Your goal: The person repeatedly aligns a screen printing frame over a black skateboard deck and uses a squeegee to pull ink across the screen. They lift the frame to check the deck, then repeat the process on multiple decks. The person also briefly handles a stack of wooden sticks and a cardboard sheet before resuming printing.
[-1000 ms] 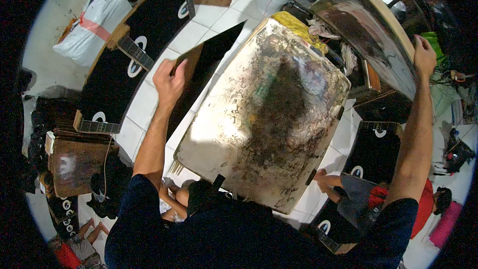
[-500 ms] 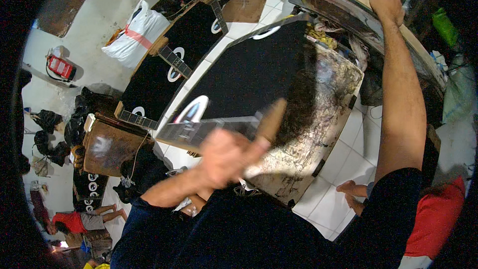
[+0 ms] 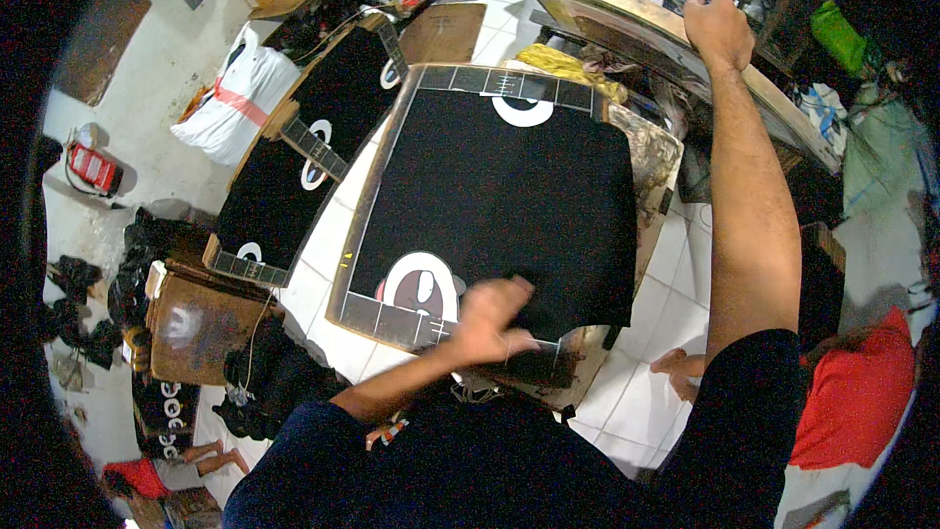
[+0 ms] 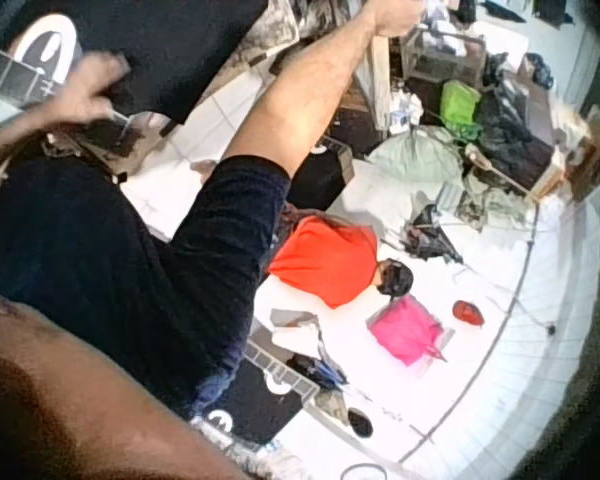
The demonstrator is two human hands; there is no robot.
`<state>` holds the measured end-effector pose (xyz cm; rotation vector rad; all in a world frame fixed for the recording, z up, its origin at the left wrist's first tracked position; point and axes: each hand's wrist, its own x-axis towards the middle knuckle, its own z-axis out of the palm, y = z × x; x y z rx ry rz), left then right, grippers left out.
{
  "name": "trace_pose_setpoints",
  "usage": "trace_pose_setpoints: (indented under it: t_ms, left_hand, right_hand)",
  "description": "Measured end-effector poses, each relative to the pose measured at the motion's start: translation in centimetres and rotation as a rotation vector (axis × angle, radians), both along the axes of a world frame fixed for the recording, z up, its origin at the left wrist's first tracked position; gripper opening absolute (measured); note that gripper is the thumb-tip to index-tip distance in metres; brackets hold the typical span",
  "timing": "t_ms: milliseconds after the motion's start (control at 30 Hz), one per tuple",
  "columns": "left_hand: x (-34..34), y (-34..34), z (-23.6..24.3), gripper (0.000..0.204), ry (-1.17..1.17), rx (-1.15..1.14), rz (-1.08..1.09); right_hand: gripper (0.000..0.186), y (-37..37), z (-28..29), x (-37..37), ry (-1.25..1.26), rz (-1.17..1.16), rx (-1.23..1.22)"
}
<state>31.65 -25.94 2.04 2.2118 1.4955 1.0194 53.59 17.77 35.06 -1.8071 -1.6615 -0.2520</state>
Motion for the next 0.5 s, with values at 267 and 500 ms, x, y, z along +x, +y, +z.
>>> trace_pose_setpoints:
  t_ms: [267, 500]
  left_hand:
    - [-33.7, -1.7, -9.7, 0.065, -0.170, -0.798, 1.097]
    - [-33.7, -2.4, -5.8, 0.052, -0.674, -0.620, 1.029]
  right_hand:
    - [0.040, 0.1, 0.0, 0.1, 0.000, -0.040, 0.028]
    - [0.026, 0.6, -0.1, -0.1, 0.042, -0.012, 0.321]
